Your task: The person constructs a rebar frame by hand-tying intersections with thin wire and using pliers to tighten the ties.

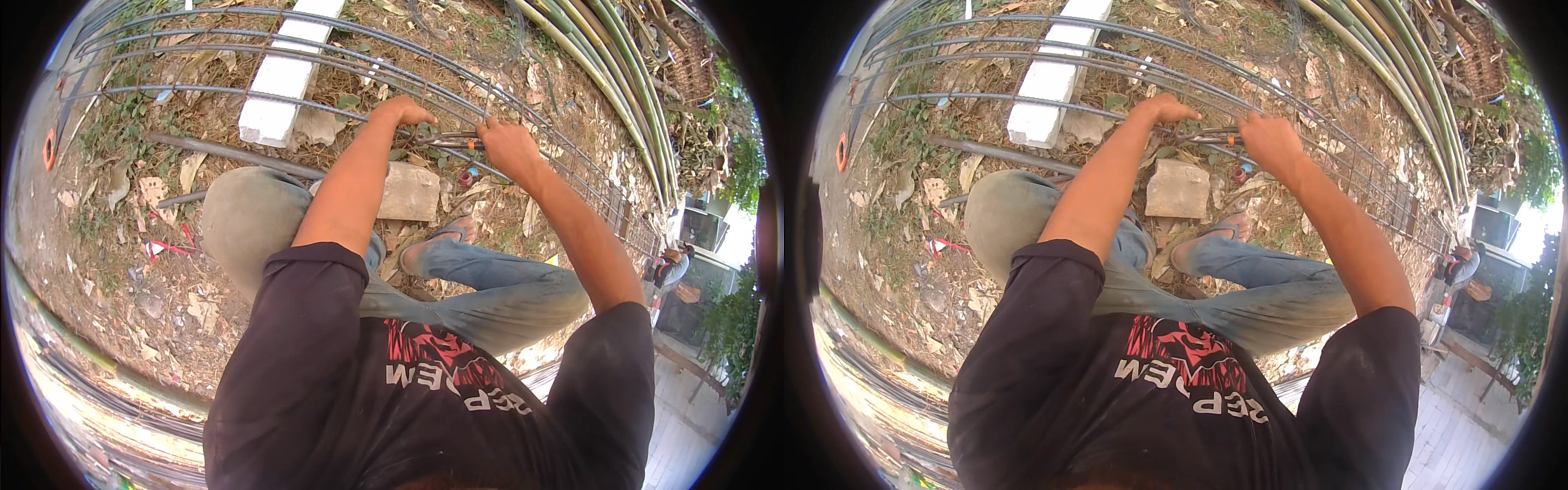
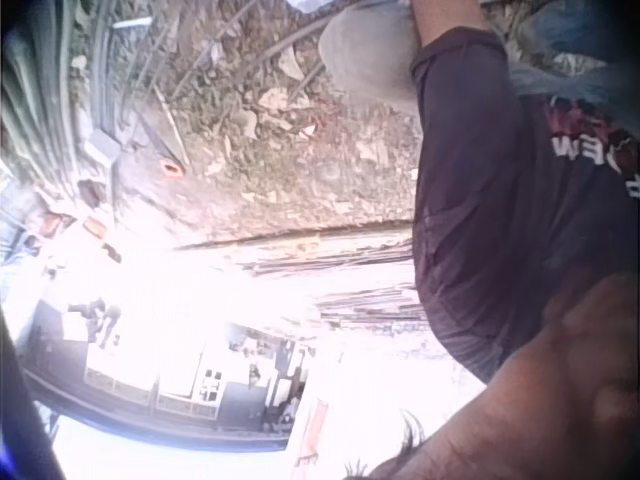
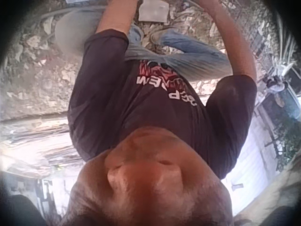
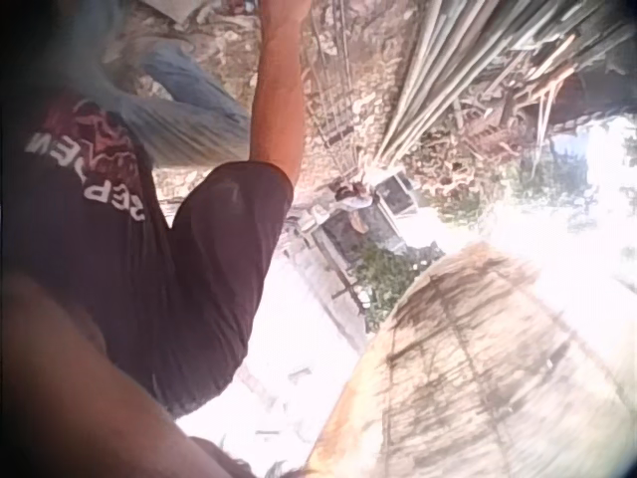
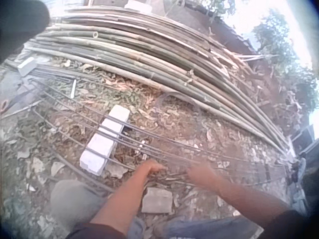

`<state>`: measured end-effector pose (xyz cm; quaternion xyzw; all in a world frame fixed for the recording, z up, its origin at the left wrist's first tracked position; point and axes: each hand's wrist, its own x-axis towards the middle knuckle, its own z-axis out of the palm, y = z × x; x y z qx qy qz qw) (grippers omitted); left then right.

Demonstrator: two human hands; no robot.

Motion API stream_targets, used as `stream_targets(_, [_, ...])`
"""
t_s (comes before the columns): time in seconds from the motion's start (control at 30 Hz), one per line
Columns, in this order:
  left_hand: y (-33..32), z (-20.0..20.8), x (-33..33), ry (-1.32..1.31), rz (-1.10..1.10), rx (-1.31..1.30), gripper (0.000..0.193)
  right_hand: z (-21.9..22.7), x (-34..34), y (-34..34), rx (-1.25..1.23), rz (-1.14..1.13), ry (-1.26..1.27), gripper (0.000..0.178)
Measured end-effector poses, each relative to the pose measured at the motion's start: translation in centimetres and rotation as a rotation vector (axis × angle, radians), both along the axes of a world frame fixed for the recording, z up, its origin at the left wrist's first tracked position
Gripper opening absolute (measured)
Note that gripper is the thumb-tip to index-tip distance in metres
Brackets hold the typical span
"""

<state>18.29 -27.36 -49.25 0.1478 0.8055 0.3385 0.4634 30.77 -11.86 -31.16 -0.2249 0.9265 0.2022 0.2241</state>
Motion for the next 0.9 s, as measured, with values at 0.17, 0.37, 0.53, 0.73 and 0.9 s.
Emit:
stream_targets(0.17, [0.1,-0.1,0.1,-0.055,0.008,0.024,0.083,-0.7,7.6,-3.9,-0.332,-0.803,-0.216,0.030])
stream_targets(0.37, [-0.1,0.1,0.1,-0.038,-0.003,0.010,0.080,-1.5,9.1,-6.3,-0.793,-1.315,-0.386,0.038])
stream_targets(0.53, [-0.1,0.1,0.3,0.003,0.017,0.033,0.078,-0.3,8.5,-3.5,-0.227,-0.273,0.390,0.039])
stream_targets(0.73, [0.0,-0.1,0.2,0.031,0.010,0.034,0.080,1.5,2.4,0.1,-0.061,-0.012,0.172,0.036])
stream_targets(0.9, [-0.1,-0.1,0.1,-0.014,0.016,0.020,0.075,-0.8,7.0,-3.0,-0.149,-0.358,0.109,0.042])
